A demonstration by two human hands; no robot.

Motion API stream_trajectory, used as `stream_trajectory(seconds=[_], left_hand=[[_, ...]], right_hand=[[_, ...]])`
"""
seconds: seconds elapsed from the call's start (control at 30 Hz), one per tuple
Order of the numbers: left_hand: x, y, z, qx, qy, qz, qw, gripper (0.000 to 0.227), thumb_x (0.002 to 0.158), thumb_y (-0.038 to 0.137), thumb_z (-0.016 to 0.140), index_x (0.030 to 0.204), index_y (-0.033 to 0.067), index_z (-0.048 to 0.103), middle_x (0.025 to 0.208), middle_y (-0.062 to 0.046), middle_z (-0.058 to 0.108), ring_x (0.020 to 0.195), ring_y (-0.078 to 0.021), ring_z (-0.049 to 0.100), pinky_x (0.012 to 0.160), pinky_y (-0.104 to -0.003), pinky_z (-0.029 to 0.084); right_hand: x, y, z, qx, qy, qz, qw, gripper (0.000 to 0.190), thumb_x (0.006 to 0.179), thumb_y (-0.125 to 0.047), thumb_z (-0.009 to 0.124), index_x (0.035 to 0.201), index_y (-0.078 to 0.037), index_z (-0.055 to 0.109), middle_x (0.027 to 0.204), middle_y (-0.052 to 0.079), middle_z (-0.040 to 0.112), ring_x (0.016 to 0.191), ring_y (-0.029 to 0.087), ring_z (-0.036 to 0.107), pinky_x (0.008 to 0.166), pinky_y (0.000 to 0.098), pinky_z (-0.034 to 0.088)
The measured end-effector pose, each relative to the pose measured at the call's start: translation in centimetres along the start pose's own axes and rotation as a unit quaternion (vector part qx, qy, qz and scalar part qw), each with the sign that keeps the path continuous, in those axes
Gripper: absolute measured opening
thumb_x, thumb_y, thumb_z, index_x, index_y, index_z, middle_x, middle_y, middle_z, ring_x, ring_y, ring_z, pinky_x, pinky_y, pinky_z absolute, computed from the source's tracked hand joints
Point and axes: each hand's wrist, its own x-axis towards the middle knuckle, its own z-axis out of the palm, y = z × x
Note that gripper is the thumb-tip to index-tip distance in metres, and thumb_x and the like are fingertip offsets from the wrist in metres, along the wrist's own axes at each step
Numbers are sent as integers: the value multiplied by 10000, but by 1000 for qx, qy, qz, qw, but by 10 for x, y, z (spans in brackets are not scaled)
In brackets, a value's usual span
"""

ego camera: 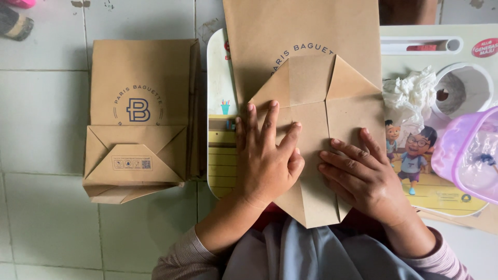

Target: The person assembles flat-packed paper boxes by folding the flaps and applying adhesive with a small stick. They wipe the flaps with a tissue, apply glue to the tabs, and press the flaps together to form the box shape. The process is repeated for multiple boxes.

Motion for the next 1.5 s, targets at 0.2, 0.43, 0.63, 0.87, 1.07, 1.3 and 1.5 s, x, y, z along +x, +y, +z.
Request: stream_trajectory(seconds=[0.2, 0.43, 0.63, 0.87, 1.07, 1.3, 1.5], left_hand=[[-1, 1, 5, 25, 9, -4, 1000, 398, 915, 458, 597, 1135, 131, 651, 1539, -213, 442, 1439, -571, 385, 1126, -733, 377], [-3, -5, 3, -73, 3, -24, 997, 448, 759, 206, 574, 1189, 83, 591, 1506, -261, 471, 1464, -568, 338, 1191, -746, 246], [-15, -40, 18, -222, 42, 31, 974, 498, 889, 36, 481, 1311, 206, 685, 1603, -172, 440, 1547, -405, 305, 1279, -520, 71], [-31, -55, 38, -354, 82, 10, 931, 698, 873, -86, 415, 1552, 60, 483, 1604, -212, 440, 1518, -377, 387, 1294, -539, 225], [-30, -45, 50, -309, 147, -13, 940, 747, 937, 200, 778, 1591, 88, 434, 1623, -180, 431, 1534, -334, 394, 1319, -457, 198], [-29, -43, 45, -305, 146, -19, 941, 762, 873, -47, 628, 1595, 69, 414, 1627, -200, 413, 1512, -354, 404, 1310, -492, 231], [-29, -34, 37, -314, 147, -11, 938, 778, 858, -50, 607, 1600, 82, 416, 1631, -187, 416, 1518, -339, 398, 1310, -460, 224]], right_hand=[[3, 1, 1, -4, 7, 9, 1000, 191, 942, -151, 757, 1131, -123, 744, 1242, 15, 723, 1282, 263, 627, 1232, 576, 322], [9, -2, -2, 11, 37, 10, 999, 72, 920, -148, 769, 992, -149, 772, 1148, 1, 759, 1201, 242, 680, 1197, 533, 356], [0, 6, 14, -5, 107, -19, 994, 102, 890, -209, 707, 959, -197, 782, 1110, -12, 764, 1168, 212, 696, 1218, 461, 313], [-6, 5, 15, -10, 99, -19, 995, 82, 906, -230, 774, 973, -188, 795, 1131, 8, 773, 1192, 217, 693, 1216, 446, 318], [3, -7, 19, -68, 106, 0, 992, 148, 876, -284, 820, 985, -192, 781, 1182, 22, 758, 1187, 242, 681, 1176, 483, 351], [3, -18, 30, -120, 100, 40, 987, 255, 854, -352, 805, 1069, -217, 780, 1292, 22, 731, 1280, 262, 634, 1173, 548, 330], [5, -18, 31, -148, 97, 27, 984, 289, 866, -376, 790, 1117, -234, 784, 1279, 27, 732, 1288, 276, 634, 1163, 560, 349]])
